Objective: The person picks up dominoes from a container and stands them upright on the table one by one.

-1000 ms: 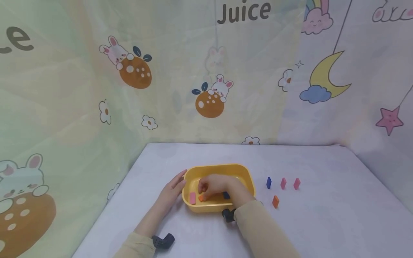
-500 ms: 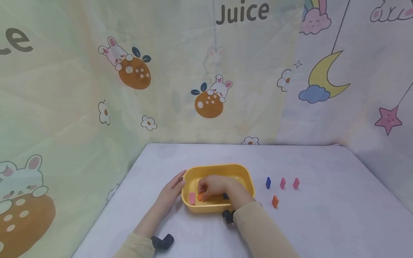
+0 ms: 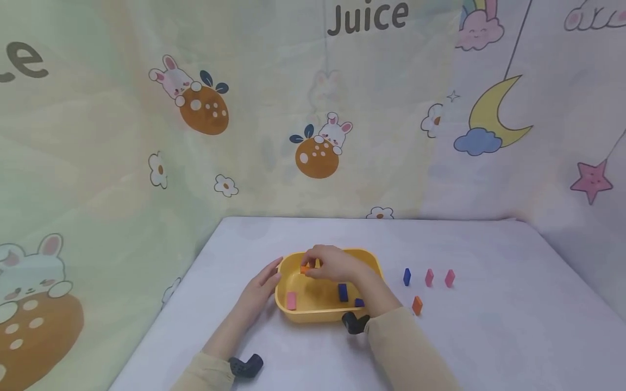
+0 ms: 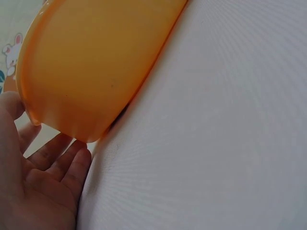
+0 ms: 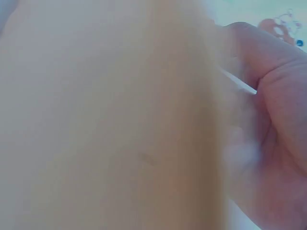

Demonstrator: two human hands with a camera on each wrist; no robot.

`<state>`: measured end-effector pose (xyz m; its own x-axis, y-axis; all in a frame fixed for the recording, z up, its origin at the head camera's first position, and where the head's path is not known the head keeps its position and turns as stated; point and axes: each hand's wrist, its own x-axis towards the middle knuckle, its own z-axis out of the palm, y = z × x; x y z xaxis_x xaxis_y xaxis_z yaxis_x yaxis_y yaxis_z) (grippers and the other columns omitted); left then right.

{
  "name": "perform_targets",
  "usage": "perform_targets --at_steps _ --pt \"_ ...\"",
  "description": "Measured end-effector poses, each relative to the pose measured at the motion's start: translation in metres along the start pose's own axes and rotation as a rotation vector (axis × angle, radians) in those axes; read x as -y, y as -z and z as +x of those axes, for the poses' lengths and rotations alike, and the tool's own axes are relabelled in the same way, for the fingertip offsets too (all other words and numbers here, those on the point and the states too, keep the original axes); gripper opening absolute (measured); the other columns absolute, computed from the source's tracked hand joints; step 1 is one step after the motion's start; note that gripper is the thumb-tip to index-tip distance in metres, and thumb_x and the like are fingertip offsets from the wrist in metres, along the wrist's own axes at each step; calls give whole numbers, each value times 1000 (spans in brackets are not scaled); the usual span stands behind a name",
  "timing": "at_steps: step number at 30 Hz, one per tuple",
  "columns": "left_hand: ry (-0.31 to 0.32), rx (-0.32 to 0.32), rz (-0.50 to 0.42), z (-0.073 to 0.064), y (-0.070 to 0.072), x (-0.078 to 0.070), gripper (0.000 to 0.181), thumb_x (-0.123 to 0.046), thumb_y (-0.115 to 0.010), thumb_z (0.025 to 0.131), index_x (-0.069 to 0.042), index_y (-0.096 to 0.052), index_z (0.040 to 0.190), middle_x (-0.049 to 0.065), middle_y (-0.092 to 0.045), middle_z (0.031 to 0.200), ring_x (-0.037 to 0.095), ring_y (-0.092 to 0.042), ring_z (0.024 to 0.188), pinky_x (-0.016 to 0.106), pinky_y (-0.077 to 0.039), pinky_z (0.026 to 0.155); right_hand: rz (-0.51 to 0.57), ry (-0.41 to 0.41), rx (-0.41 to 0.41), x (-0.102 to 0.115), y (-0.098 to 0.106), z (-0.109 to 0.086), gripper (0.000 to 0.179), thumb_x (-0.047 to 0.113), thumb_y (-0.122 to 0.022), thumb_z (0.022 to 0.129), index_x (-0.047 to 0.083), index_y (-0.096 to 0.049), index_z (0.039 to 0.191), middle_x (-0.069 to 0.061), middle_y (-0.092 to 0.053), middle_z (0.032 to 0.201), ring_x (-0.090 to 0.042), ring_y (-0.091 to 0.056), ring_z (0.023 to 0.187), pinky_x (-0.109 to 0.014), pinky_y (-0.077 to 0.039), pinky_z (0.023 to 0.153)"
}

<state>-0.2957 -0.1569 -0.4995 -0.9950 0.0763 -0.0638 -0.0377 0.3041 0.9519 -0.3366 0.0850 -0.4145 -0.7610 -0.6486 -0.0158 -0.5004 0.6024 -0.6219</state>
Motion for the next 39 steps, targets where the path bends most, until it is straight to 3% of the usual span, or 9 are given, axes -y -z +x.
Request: perform_targets --at_steps 4,15,22,28,39 --pt "-11 8 -4 -2 1 -2 45 -46 -54 99 -45 -45 144 2 -49 151 27 -50 137 53 -41 113 23 20 -63 2 12 -14 19 27 -68 94 24 -67 112 7 -62 102 -16 -55 88 -26 -53 74" --pt "25 -18 23 1 -2 0 43 -47 -54 99 -51 -46 140 1 -49 151 26 -51 136 53 -42 112 90 -79 -202 -14 34 -73 21 27 -71 92 25 -63 111 2 -61 96 -19 -53 84 -23 -51 65" --pt "13 -20 -3 0 -2 -2 43 -42 -54 100 -46 -47 142 2 -51 150 26 -51 136 52 -44 112 69 -139 -245 -33 47 -113 23 29 -70 92 25 -61 113 0 -58 91 -20 -53 80 -22 -51 62" --pt "23 -18 -7 0 -1 -2 43 -43 -55 99 -49 -47 141 1 -50 150 25 -50 137 51 -43 113 60 -166 -278 -47 59 -147 22 27 -68 94 24 -60 114 -2 -56 83 -18 -53 74 -23 -48 57" --pt "23 -29 5 1 -1 -1 43 -45 -55 99 -48 -47 141 2 -50 150 26 -51 136 52 -43 113 110 -250 -333 -77 74 -203 29 28 -64 97 17 -55 122 -8 -58 86 -20 -53 66 -25 -44 52"
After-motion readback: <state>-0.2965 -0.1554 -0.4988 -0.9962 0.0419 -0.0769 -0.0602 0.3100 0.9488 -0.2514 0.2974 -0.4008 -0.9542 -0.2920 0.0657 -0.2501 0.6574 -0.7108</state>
